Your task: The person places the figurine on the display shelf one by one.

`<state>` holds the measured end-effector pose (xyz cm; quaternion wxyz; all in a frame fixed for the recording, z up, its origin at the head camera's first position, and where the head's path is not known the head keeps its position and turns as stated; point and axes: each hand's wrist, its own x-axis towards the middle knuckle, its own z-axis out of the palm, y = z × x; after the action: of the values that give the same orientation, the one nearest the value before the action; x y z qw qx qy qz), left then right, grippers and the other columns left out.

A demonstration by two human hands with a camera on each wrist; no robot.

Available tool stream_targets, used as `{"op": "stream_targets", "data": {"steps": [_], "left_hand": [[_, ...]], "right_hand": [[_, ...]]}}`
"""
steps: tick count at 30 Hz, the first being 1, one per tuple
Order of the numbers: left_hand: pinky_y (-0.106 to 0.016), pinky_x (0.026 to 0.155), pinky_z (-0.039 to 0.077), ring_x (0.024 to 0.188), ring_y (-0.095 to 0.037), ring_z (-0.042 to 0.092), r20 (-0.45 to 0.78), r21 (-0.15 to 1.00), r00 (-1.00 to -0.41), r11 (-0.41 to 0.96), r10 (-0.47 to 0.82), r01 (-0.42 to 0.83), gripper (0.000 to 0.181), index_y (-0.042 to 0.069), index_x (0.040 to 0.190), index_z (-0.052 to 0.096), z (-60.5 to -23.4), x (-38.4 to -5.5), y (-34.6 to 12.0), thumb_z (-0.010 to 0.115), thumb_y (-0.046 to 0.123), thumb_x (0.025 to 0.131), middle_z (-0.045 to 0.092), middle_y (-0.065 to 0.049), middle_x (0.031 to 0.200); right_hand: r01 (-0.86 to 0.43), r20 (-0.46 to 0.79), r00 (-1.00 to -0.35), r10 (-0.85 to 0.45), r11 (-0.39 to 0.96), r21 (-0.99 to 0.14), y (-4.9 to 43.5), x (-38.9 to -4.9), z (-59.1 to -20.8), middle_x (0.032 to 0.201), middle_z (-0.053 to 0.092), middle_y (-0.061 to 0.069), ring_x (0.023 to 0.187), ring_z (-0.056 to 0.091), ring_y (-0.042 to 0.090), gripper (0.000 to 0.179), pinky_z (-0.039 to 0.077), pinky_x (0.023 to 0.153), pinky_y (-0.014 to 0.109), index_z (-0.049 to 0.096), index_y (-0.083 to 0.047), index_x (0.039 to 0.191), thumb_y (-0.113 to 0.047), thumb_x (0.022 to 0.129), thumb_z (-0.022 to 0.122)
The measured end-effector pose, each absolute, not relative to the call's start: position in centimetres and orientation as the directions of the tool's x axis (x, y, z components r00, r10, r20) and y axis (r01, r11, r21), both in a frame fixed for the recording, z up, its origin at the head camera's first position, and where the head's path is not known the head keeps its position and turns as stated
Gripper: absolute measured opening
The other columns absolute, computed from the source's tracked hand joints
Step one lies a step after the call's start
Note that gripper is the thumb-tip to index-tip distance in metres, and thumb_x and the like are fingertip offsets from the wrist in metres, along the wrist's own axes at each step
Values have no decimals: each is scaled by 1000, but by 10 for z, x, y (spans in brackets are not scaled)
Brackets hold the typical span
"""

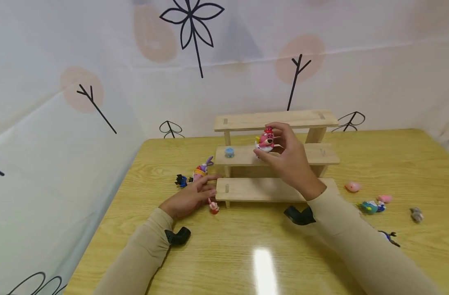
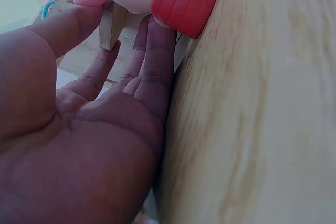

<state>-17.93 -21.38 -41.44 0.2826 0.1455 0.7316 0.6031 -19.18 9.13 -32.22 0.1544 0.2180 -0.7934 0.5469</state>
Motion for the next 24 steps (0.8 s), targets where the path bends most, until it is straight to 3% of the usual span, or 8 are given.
{"op": "stream_targets", "data": {"steps": [10,17,24], "left_hand": [[-28,97,49,123,-19,56,-228,968,-797,215,559,-127,57,23,157,28,-414,-180,-213,52,29,106,53,-15,142],[-28,98,48,125,-20,54,-242,964,-797,231,554,-132,58,24,157,29,-413,-181,-213,54,31,105,52,-16,143],[-28,101,47,128,-22,52,-257,960,-801,236,541,-148,56,26,155,31,-411,-180,-213,54,31,104,51,-15,144]], "right_hand": [[-511,475,-860,-189,341,-789,72,-205,-331,116,59,15,97,64,25,61,51,79,12,46,-7,137,-12,86,79],[-532,495,-845,-202,407,-743,67,-208,-334,116,63,18,98,67,27,64,58,82,37,43,-6,138,-11,86,80],[-548,506,-835,-216,411,-729,59,-214,-335,113,65,18,94,68,28,63,58,79,39,40,-5,136,-10,87,79]]}}
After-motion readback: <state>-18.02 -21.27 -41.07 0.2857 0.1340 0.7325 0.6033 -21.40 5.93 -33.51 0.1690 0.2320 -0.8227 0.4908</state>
